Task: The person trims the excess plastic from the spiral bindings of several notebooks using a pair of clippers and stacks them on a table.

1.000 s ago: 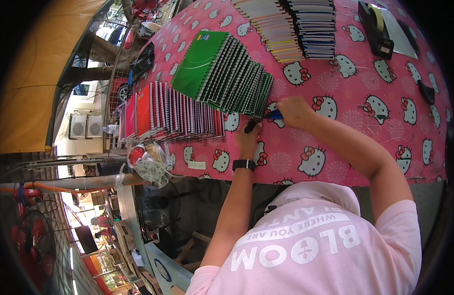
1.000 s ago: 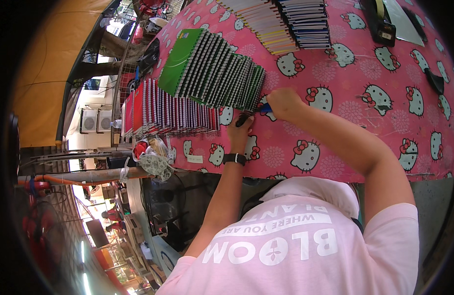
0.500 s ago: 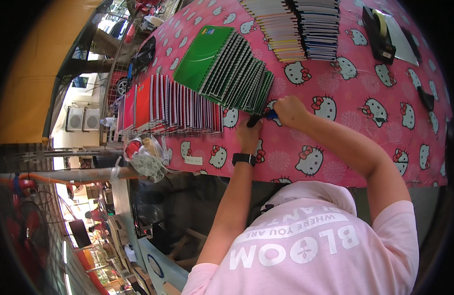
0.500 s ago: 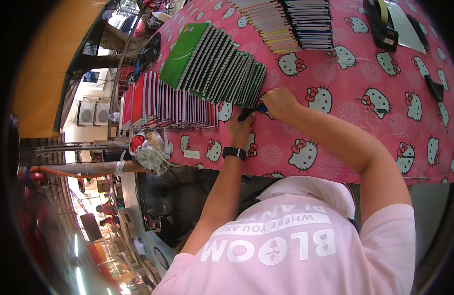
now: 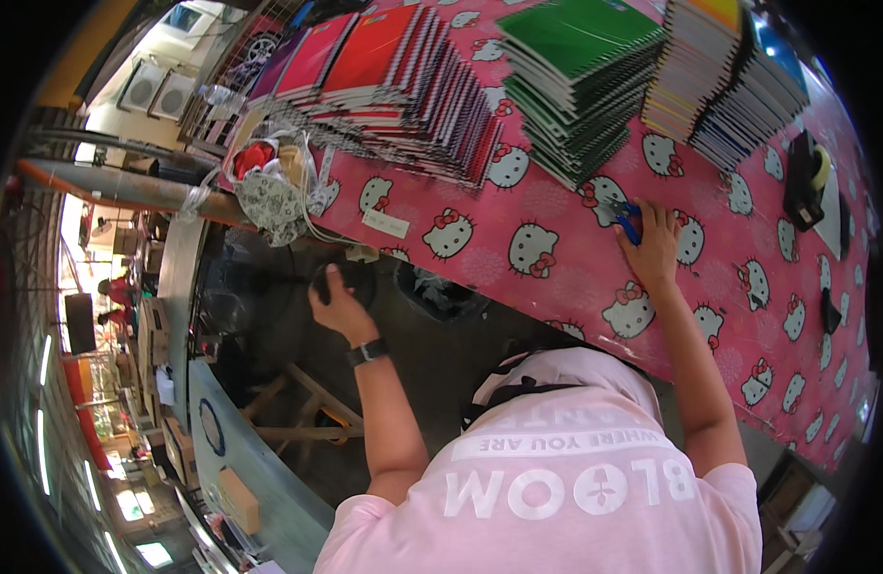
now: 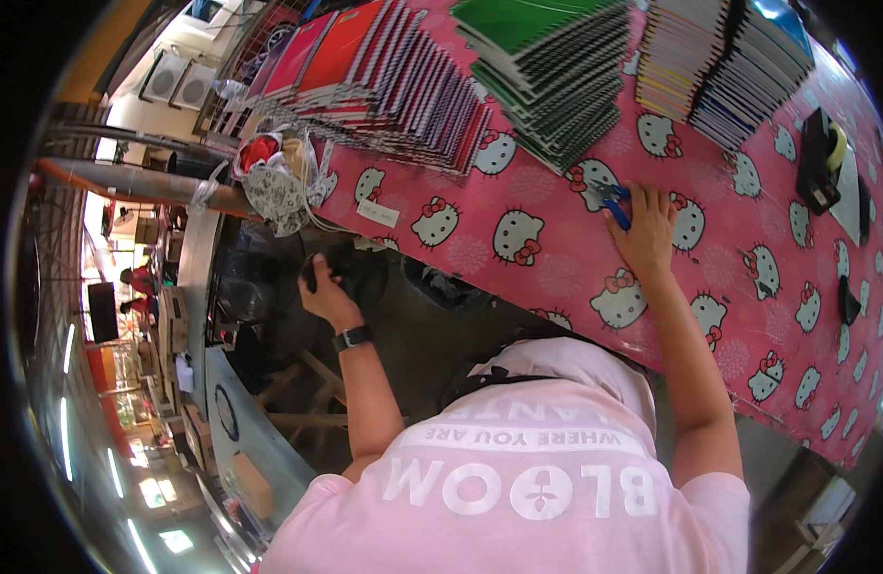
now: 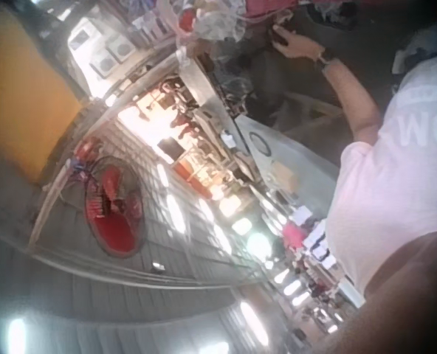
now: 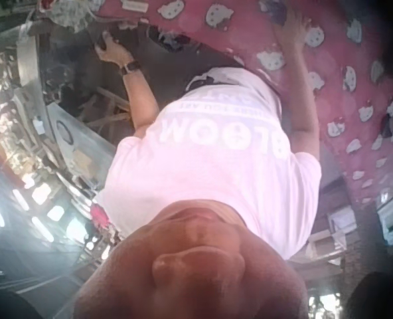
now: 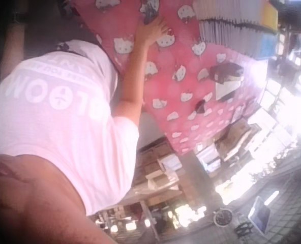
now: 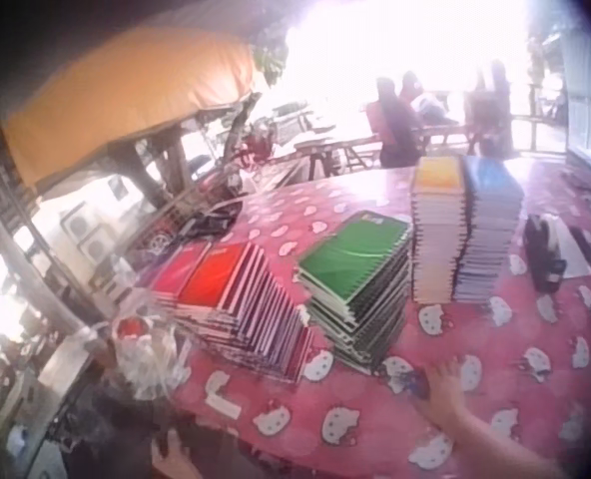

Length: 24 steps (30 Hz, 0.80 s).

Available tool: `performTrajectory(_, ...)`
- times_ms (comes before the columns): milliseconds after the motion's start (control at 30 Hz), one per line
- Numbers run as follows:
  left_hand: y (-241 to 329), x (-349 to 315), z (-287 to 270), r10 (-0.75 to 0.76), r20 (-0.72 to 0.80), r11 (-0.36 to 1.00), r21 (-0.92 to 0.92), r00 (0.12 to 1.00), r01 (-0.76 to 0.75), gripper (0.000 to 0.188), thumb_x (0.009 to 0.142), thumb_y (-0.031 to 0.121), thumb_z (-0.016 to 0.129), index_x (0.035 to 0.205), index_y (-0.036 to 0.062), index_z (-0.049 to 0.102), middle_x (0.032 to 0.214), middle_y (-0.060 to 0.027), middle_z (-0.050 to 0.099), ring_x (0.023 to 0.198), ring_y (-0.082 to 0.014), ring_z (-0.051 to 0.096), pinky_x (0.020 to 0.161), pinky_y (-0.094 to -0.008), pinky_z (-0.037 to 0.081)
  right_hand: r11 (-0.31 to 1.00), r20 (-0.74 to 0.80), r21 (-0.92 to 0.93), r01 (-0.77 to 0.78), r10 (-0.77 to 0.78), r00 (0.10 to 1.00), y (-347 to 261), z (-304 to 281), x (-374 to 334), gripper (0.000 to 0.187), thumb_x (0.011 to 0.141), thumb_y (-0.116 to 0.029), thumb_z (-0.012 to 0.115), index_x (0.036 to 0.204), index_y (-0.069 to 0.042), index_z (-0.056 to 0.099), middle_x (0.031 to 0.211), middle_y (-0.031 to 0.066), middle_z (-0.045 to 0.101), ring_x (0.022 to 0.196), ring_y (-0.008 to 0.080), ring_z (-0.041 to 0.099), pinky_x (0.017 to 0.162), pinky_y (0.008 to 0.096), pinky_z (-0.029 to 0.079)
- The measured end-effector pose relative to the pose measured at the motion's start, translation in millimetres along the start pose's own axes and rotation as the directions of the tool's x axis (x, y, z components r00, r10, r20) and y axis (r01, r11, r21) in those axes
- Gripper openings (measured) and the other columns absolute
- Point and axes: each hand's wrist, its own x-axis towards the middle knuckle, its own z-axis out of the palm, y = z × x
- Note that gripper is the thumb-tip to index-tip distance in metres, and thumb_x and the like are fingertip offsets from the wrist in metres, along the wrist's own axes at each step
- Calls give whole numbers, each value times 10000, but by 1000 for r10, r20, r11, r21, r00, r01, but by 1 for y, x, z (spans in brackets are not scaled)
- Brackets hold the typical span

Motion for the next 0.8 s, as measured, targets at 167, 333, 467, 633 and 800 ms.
performTrajectory(167,-131,46,-47,-160,2,859,493,987,138,666,718,431,740,1160,-39,575,1028,-180,631,947,-298,600,803,-395,479,999,10,-35,22,-21,1000,-7,5,7,520,761,-368,656,1178,-95,509,1133,114,523,1073,318,461,918,465,352)
performTrajectory(333,-143,15,-34,-502,-319,491,660,804,568,769,742,359,743,1285,-78,419,1343,-274,375,1246,-388,379,1005,-489,334,999,2,-52,-7,7,1000,4,5,1,499,757,-358,662,1152,-85,529,1134,123,523,1067,325,462,898,465,358)
performTrajectory(467,-122,54,-66,47,-172,864,502,984,47,632,769,245,703,1248,-75,443,1294,-260,425,1209,-355,417,998,-447,347,995,-40,96,23,-19,999,-5,-8,4,443,773,-343,661,1106,-71,554,1018,122,568,944,314,524,806,441,411)
performTrajectory(633,106,21,12,525,5,847,-95,851,-522,358,836,76,596,1162,-44,509,1233,-140,490,1106,-230,507,935,-365,395,382,387,749,-541,411,826,21,-26,-2,330,832,-310,610,1049,-64,577,857,66,600,758,179,577,673,309,447)
performTrajectory(800,230,-14,98,714,528,700,-537,459,-471,435,859,211,611,1195,-41,497,1198,-150,546,1066,-217,535,937,-335,398,-186,646,756,-627,365,671,19,-46,-14,375,881,-309,515,1153,-52,540,903,28,588,780,117,558,697,253,438)
